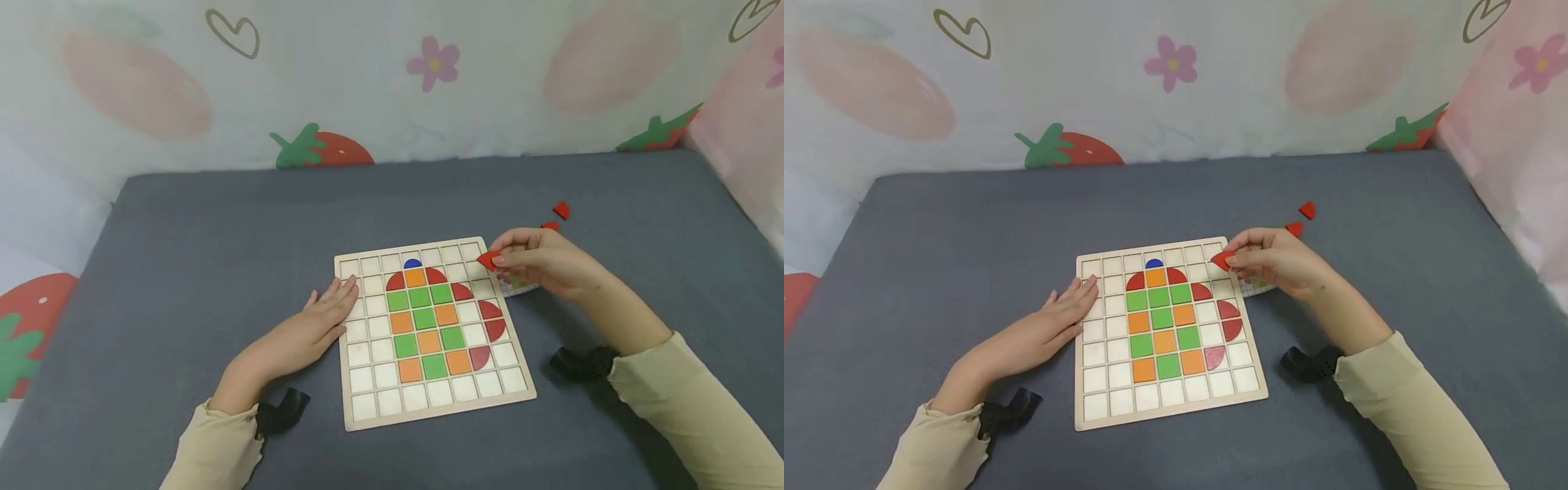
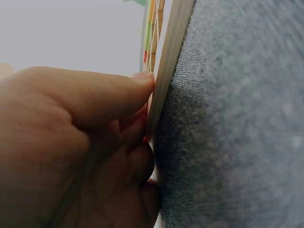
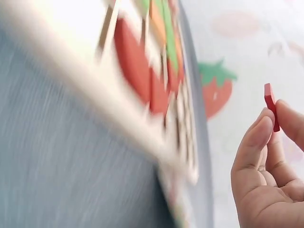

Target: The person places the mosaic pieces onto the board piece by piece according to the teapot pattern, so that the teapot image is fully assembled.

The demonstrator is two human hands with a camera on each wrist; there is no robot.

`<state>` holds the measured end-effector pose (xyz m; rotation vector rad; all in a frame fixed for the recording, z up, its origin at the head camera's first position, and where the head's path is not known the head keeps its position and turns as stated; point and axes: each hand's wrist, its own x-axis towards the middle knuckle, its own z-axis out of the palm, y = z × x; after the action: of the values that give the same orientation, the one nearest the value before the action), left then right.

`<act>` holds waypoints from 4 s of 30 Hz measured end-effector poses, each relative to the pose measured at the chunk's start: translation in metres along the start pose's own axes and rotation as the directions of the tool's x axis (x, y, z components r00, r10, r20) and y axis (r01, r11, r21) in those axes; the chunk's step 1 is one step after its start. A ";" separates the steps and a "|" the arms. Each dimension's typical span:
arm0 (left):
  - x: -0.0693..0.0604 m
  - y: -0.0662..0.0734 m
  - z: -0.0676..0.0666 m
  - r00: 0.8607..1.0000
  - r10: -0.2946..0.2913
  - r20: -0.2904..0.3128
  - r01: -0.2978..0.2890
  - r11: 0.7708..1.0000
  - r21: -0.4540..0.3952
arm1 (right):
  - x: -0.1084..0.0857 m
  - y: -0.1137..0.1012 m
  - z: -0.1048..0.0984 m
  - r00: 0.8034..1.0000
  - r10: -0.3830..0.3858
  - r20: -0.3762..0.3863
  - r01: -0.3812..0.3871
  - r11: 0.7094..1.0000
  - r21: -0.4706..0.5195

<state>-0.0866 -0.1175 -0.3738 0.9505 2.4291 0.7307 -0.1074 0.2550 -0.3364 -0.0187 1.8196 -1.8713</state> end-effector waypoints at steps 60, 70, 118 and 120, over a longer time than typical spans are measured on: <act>-0.002 -0.011 0.000 0.999 0.015 -0.048 -0.017 0.999 -0.041 | 0.081 0.011 0.168 0.985 -0.073 0.154 0.159 0.725 -0.670; -0.002 -0.010 0.001 0.999 0.009 -0.051 -0.011 0.999 -0.035 | 0.081 0.011 0.162 0.983 -0.058 0.172 0.145 0.818 -0.557; -0.001 -0.007 0.001 0.998 -0.017 -0.054 0.019 0.999 0.035 | 0.018 -0.009 -0.049 0.958 -0.025 -0.285 -0.078 0.936 -0.344; -0.001 -0.007 0.001 0.998 -0.016 -0.054 0.017 0.999 0.036 | 0.016 -0.009 -0.054 0.953 -0.025 -0.301 -0.079 0.942 -0.327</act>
<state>-0.0888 -0.1219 -0.3790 0.9348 2.5016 0.7176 -0.1440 0.2988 -0.3390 0.1803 2.3188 -1.5884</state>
